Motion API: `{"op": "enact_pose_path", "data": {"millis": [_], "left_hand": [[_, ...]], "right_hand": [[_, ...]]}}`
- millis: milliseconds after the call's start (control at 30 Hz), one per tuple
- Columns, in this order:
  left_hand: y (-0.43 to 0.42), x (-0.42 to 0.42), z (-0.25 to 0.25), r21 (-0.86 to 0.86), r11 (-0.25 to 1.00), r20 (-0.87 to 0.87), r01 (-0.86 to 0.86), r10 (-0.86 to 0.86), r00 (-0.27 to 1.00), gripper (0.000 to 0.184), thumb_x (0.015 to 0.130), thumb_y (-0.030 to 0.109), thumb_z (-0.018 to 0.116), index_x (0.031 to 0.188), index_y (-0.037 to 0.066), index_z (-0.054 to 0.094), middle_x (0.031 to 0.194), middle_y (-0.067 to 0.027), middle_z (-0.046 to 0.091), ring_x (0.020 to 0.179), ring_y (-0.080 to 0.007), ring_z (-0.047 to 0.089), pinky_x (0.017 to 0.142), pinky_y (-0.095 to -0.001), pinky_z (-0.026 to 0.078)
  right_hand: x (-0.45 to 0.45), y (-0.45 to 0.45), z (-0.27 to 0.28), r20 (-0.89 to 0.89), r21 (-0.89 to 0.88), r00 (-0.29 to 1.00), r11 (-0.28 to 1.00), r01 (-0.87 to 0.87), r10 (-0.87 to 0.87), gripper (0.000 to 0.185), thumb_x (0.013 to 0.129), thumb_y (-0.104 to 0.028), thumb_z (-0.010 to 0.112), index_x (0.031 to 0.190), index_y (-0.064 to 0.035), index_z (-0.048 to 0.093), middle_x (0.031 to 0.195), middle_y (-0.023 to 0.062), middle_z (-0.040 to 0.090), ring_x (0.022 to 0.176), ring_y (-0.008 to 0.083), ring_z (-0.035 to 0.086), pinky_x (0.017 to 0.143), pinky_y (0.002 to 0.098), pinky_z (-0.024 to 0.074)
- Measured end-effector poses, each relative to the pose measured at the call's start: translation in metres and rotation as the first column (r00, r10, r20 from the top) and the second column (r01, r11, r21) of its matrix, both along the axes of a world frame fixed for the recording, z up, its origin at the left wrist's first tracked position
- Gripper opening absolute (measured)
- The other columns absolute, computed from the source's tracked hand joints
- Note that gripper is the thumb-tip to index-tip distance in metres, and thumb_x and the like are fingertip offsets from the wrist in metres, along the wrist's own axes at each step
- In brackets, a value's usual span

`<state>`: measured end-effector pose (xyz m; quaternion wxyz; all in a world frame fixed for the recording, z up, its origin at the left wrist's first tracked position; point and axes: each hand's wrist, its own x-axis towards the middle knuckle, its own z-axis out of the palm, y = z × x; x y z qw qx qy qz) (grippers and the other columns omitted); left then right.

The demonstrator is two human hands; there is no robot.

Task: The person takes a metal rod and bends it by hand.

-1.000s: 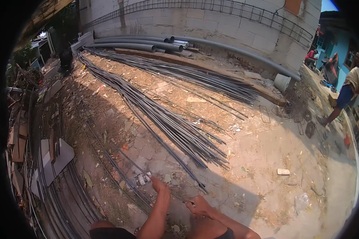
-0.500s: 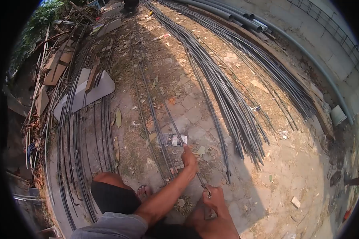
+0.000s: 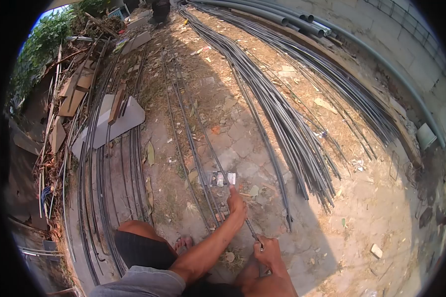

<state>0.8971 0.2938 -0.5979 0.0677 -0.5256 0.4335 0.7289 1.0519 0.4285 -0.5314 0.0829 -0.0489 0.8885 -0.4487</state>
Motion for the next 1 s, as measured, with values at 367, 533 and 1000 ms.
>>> {"op": "enact_pose_path", "data": {"millis": [367, 533, 1000], "left_hand": [[0.002, -0.001, 0.012, 0.040, 0.999, -0.005, -0.031, 0.032, 0.999, 0.056, 0.095, 0.055, 0.043, 0.100, 0.002, 0.059, 0.062, -0.0002, 0.040, 0.050, -0.0122, 0.038, 0.046, -0.0323, 0.029], [0.003, -0.001, 0.011, 0.037, 0.999, -0.011, -0.038, 0.038, 0.999, 0.053, 0.095, 0.056, 0.044, 0.096, 0.005, 0.059, 0.058, 0.0014, 0.035, 0.044, -0.0115, 0.033, 0.041, -0.0319, 0.024], [0.001, 0.000, 0.015, 0.082, 0.996, -0.017, -0.025, 0.027, 0.999, 0.049, 0.095, 0.056, 0.043, 0.088, 0.009, 0.055, 0.055, 0.0020, 0.032, 0.041, -0.0119, 0.032, 0.038, -0.0312, 0.022]], "right_hand": [[0.000, 0.003, -0.004, -0.007, 0.015, 1.000, 1.000, -0.008, 0.008, 0.029, 0.074, -0.012, 0.056, 0.098, 0.0008, 0.068, 0.075, 0.0237, 0.063, 0.067, 0.0394, 0.064, 0.064, 0.0422, 0.0514], [-0.001, 0.002, 0.000, 0.013, 0.006, 1.000, 1.000, -0.001, 0.001, 0.031, 0.074, -0.013, 0.056, 0.099, 0.0010, 0.068, 0.076, 0.0240, 0.063, 0.068, 0.0394, 0.064, 0.065, 0.0426, 0.0518], [-0.002, 0.003, 0.001, 0.064, -0.050, 0.998, 0.998, 0.027, -0.024, 0.030, 0.075, -0.011, 0.054, 0.097, 0.0043, 0.068, 0.082, 0.0258, 0.064, 0.075, 0.0400, 0.065, 0.070, 0.0410, 0.0523]]}}
